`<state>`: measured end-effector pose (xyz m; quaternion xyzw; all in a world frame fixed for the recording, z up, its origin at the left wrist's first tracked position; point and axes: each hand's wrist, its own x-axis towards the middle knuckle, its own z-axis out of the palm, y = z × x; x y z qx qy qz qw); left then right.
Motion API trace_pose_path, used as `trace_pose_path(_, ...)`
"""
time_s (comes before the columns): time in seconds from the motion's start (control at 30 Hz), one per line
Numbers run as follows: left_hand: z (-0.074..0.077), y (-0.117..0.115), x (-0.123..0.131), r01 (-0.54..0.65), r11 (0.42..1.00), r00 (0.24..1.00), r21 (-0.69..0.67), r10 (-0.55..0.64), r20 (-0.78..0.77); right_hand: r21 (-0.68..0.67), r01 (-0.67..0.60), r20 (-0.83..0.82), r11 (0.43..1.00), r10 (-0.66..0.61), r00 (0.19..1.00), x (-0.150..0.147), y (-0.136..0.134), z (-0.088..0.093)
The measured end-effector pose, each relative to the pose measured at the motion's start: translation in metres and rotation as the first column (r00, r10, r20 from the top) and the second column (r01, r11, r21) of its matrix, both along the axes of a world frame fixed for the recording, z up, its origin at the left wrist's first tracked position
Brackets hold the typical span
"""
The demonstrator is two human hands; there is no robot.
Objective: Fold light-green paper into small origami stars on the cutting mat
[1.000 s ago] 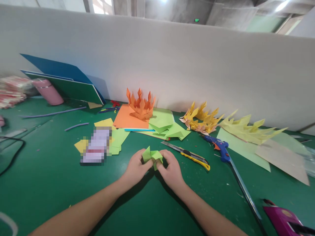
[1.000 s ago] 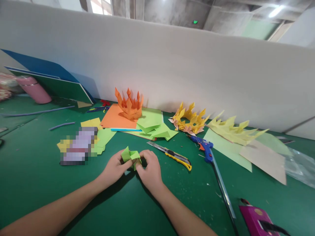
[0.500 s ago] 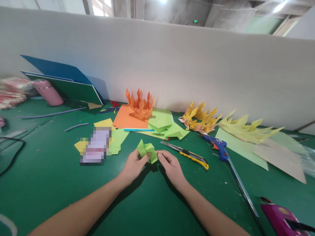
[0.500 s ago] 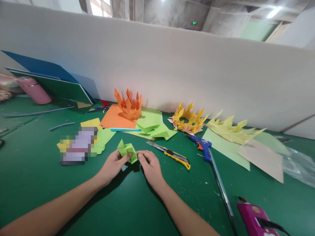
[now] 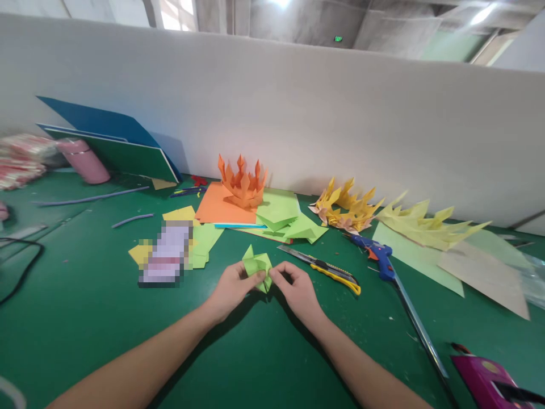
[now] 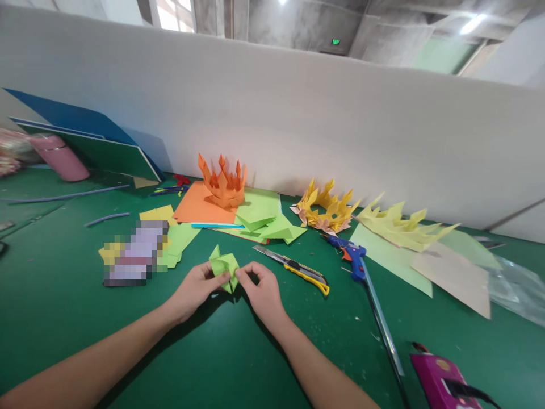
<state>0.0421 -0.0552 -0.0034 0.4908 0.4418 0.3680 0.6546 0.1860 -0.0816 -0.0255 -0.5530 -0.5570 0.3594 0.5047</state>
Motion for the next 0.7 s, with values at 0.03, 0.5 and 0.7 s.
trace_pose_path(0.03,0.0004,-0.0003,0.0002,0.01,1.0,1.0,0.001,-0.01,0.004,-0.002,0.002,0.003,1.0,-0.002,1.0,-0.0001,0.0003,-0.0003)
trace_pose_path(0.5,0.0002,0.0058,-0.0065,-0.094,0.984,0.994,0.151,0.101,-0.034,0.213,-0.072,0.278,0.974,0.01,0.96,-0.002,-0.0032,0.0029)
trace_pose_path(0.7,0.0031,0.0065,-0.0053,-0.108,0.994,0.99,0.0,0.108,0.094,0.177,-0.034,0.199,0.984,-0.002,0.98,0.0004,-0.0019,0.0018)
